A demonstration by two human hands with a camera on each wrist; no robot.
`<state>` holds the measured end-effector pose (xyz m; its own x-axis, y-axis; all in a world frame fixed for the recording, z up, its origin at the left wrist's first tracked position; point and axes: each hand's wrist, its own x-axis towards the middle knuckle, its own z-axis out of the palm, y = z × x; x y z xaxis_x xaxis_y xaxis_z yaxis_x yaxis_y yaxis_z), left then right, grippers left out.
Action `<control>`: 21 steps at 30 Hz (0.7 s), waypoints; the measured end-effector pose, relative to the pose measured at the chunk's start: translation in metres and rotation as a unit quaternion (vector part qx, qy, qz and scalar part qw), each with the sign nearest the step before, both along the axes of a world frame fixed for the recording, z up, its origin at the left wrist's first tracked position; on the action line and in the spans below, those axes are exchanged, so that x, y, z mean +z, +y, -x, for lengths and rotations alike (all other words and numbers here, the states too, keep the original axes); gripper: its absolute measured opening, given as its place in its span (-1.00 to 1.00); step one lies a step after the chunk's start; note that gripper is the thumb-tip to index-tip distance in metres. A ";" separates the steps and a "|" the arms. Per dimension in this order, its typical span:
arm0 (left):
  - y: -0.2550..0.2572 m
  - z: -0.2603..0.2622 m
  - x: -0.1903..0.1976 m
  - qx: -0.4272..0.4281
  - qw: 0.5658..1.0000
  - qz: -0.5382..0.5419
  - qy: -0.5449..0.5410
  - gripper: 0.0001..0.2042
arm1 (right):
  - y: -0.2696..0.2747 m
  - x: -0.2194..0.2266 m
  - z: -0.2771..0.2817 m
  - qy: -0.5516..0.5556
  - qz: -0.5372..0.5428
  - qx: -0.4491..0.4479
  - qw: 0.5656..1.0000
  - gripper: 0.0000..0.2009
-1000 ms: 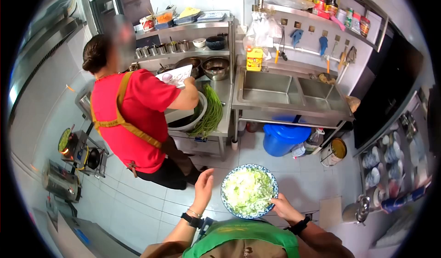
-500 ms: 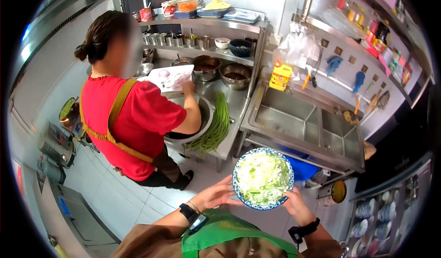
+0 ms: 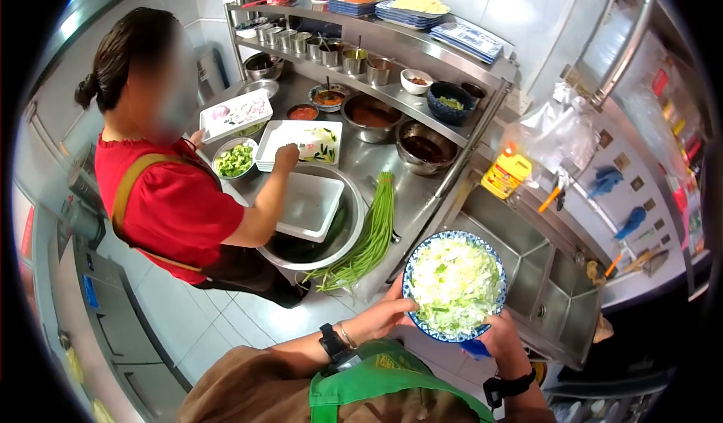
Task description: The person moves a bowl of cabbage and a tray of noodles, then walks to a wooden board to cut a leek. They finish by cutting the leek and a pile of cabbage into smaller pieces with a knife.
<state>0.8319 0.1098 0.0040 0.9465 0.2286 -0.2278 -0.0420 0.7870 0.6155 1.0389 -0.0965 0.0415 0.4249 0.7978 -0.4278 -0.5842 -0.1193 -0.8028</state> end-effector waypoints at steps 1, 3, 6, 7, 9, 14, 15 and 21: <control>0.002 -0.011 0.002 0.012 1.000 0.001 0.004 -0.11 | 0.005 0.003 -0.015 0.004 0.001 0.012 1.000 -0.47; 0.010 -0.030 -0.004 0.049 0.998 0.020 -0.015 -0.11 | 0.026 0.014 -0.042 0.057 -0.035 0.040 0.997 -0.48; 0.019 -0.051 -0.007 0.093 0.995 0.033 -0.019 -0.16 | 0.059 0.045 -0.070 0.083 -0.029 0.087 0.992 -0.52; 0.020 -0.058 -0.002 0.118 0.992 0.041 -0.032 -0.18 | 0.068 0.056 -0.081 0.110 -0.035 0.100 0.988 -0.53; 0.023 -0.071 0.005 0.149 0.988 0.042 -0.021 -0.25 | 0.087 0.049 -0.132 0.055 -0.026 0.176 0.983 -0.53; 0.026 -0.101 0.027 0.272 0.962 0.006 -0.023 -0.28 | 0.131 0.079 -0.219 -0.135 -0.040 0.232 0.962 -0.66; 0.026 -0.105 0.030 0.297 0.955 0.011 -0.016 -0.28 | 0.144 0.087 -0.237 -0.220 -0.046 0.187 0.956 -0.71; 0.039 -0.119 0.048 0.369 0.929 -0.009 -0.022 -0.29 | 0.281 0.183 -0.285 -0.170 -0.193 0.204 0.945 -0.83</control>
<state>0.9507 0.1491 0.0517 0.5392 0.8221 -0.1828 -0.5912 0.5241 0.6130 1.3235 0.1846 0.2241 0.1095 0.9934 0.0339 -0.2531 0.0608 -0.9655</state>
